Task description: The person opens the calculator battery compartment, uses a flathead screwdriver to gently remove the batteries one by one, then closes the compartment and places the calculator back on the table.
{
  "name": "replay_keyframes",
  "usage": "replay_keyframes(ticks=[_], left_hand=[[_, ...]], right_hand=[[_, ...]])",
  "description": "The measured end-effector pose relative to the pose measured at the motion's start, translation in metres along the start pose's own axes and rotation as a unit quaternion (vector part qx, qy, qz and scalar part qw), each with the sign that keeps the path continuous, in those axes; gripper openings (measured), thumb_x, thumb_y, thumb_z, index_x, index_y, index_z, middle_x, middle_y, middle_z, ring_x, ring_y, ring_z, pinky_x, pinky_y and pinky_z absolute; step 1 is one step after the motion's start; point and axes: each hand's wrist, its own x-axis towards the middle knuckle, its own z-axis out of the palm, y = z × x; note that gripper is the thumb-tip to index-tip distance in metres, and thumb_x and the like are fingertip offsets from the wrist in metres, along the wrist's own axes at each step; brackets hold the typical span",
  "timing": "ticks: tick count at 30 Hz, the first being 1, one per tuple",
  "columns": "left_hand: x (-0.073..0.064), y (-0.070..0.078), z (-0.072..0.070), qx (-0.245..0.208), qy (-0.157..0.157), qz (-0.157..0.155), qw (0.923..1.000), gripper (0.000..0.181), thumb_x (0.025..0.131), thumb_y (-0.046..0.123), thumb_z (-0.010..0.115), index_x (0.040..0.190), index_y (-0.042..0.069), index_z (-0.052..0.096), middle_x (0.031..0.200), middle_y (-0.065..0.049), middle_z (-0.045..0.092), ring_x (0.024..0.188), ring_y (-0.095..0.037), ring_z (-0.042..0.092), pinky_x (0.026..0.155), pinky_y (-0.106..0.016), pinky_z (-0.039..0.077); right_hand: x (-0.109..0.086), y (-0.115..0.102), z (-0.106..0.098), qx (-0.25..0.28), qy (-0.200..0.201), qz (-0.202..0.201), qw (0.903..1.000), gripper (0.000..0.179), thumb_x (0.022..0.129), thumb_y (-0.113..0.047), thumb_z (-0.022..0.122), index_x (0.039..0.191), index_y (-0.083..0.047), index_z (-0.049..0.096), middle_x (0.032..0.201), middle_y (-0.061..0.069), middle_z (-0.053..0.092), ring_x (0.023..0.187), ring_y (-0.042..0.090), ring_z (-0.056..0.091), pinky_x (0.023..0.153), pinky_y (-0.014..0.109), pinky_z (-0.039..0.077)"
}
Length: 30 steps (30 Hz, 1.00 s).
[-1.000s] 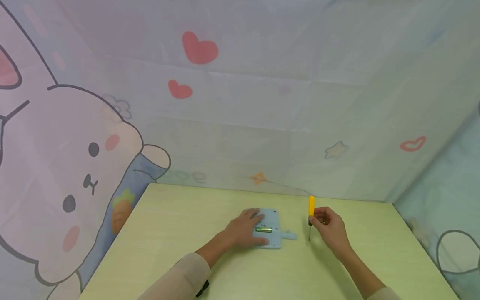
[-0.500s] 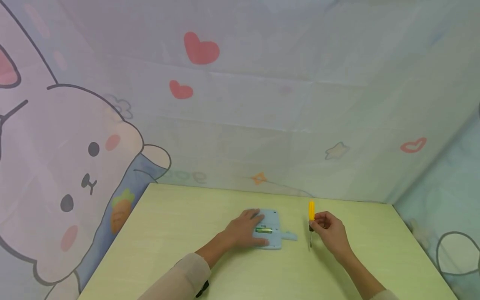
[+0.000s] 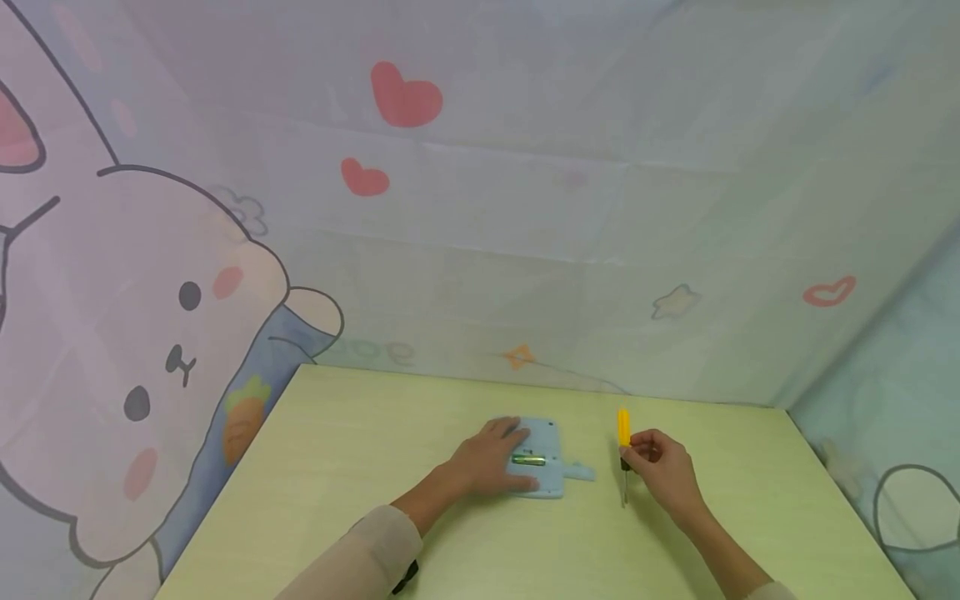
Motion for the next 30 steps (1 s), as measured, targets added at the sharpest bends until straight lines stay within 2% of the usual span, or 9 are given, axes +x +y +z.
replay_keyframes(ticks=[8,16,30], left_hand=[[-0.001,-0.001,0.001,0.005,-0.001,-0.001,1.0000,0.093,0.092,0.077,0.062,0.164,0.022,0.042,0.172,-0.002,0.031,0.157,-0.023,0.029,0.111,-0.048,0.047],[0.000,0.000,0.002,-0.004,0.002,-0.002,1.0000,0.094,0.092,0.077,0.063,0.164,0.022,0.042,0.172,-0.002,0.031,0.157,-0.023,0.029,0.110,-0.051,0.048],[-0.001,0.002,0.001,0.007,0.000,-0.005,1.0000,0.094,0.092,0.077,0.062,0.165,0.022,0.040,0.172,-0.002,0.029,0.158,-0.023,0.028,0.110,-0.048,0.048]], right_hand=[[-0.002,0.004,0.000,-0.007,-0.001,0.016,0.9999,0.028,0.099,-0.022,0.078,0.113,0.002,0.069,0.099,0.011,0.071,0.087,0.019,0.066,0.069,0.024,0.056],[-0.001,0.009,0.002,-0.034,0.007,0.022,0.9991,0.025,0.098,-0.017,0.078,0.111,0.002,0.070,0.093,0.008,0.070,0.081,0.018,0.062,0.064,0.023,0.053],[0.003,0.016,-0.004,-0.075,0.008,0.035,0.9966,0.022,0.095,-0.017,0.079,0.106,0.001,0.073,0.089,0.005,0.072,0.078,0.017,0.061,0.061,0.025,0.050]])
